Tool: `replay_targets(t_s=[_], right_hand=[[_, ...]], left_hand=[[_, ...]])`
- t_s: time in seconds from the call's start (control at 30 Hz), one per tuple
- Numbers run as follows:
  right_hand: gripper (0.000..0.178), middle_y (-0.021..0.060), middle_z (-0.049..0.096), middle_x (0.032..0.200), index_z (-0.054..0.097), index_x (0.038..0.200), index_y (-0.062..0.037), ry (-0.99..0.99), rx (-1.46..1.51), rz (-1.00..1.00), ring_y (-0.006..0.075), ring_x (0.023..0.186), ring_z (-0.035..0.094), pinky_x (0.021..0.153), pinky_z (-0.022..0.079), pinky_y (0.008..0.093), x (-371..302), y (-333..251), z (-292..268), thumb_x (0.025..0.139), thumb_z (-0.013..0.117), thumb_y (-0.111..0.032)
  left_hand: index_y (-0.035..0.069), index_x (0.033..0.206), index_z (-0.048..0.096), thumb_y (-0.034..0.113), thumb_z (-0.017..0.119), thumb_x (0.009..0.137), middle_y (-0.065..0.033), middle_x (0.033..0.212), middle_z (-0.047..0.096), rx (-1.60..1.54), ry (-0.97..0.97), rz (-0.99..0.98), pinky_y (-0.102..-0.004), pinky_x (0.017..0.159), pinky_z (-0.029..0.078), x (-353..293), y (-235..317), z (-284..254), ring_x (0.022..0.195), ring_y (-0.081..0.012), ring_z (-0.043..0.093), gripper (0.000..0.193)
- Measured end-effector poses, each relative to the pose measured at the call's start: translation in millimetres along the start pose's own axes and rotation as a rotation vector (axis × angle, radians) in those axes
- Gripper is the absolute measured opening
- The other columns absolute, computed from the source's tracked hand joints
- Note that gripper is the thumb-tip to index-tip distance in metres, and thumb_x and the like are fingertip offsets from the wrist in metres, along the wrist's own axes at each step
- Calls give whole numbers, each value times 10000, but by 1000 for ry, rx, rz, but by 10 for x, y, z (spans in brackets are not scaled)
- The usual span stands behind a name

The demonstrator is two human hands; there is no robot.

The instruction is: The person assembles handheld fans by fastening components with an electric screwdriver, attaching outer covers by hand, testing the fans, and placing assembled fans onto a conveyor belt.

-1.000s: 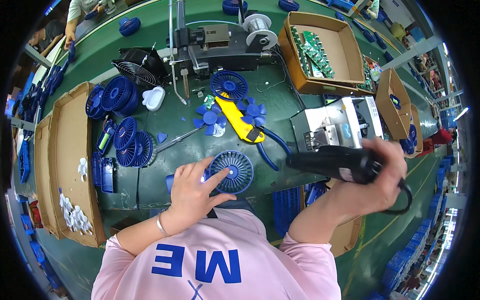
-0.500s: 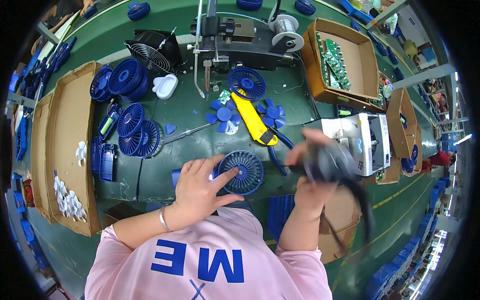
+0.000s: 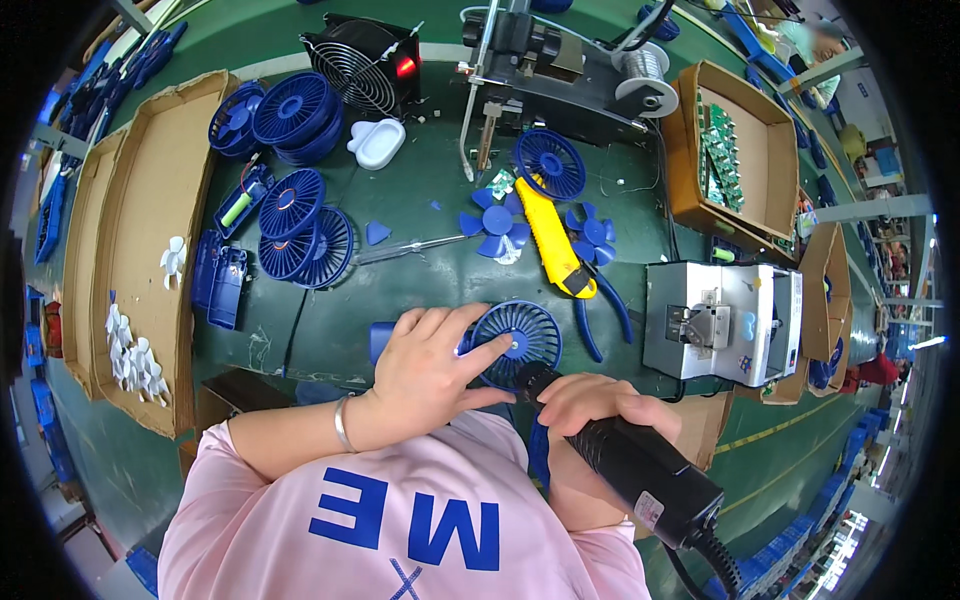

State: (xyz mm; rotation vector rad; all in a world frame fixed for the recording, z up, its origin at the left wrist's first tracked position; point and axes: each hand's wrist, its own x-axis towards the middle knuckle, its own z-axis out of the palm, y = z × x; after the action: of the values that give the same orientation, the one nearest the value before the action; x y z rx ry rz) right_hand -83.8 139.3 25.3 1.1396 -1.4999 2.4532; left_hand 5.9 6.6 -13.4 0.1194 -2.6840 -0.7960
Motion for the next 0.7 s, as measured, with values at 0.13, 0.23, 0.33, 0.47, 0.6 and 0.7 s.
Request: replay_targets(t_s=[0.13,0.23,0.33,0.47,0.6,0.7], right_hand=[[699,63,490,589,435,1010,-41,-11,21,27,182,433,493,437,447,316,5,15,3,806,465,-709],[688,68,488,588,424,934,-46,1,25,91,187,424,480,439,438,315,33,-9,34,790,485,-716],[702,72,481,576,420,913,-50,52,96,174,195,424,474,443,431,322,59,12,40,767,505,-731],[710,71,478,569,420,908,-48,72,84,181,194,424,472,442,428,320,83,-10,4,760,507,-737],[630,149,538,633,435,950,-34,5,167,166,273,496,537,505,464,415,78,-56,-72,832,469,-652],[682,53,498,562,460,1026,-53,47,86,72,181,399,487,401,422,305,121,-115,15,789,524,-689]], left_hand=[[183,1097,630,428,758,614,-91,1168,522,-1,-13,-1,-378,827,379,-8,11,-6,947,-245,508,558],[181,1096,631,431,756,616,-91,1176,519,12,-13,-3,-378,836,376,-10,29,-14,954,-244,505,556],[175,1099,631,434,753,617,-91,1182,517,17,-14,-4,-378,846,372,-22,13,-2,965,-243,502,561],[166,1107,628,438,752,617,-98,1190,514,3,-18,4,-380,852,373,-20,10,-2,982,-249,502,574],[161,1115,623,441,749,617,-108,1205,508,-34,-28,-7,-386,861,375,-10,22,-41,1021,-263,501,585],[168,1086,632,398,758,621,-117,1243,492,-92,16,-27,-394,870,378,-1,22,-52,1079,-277,492,534]])
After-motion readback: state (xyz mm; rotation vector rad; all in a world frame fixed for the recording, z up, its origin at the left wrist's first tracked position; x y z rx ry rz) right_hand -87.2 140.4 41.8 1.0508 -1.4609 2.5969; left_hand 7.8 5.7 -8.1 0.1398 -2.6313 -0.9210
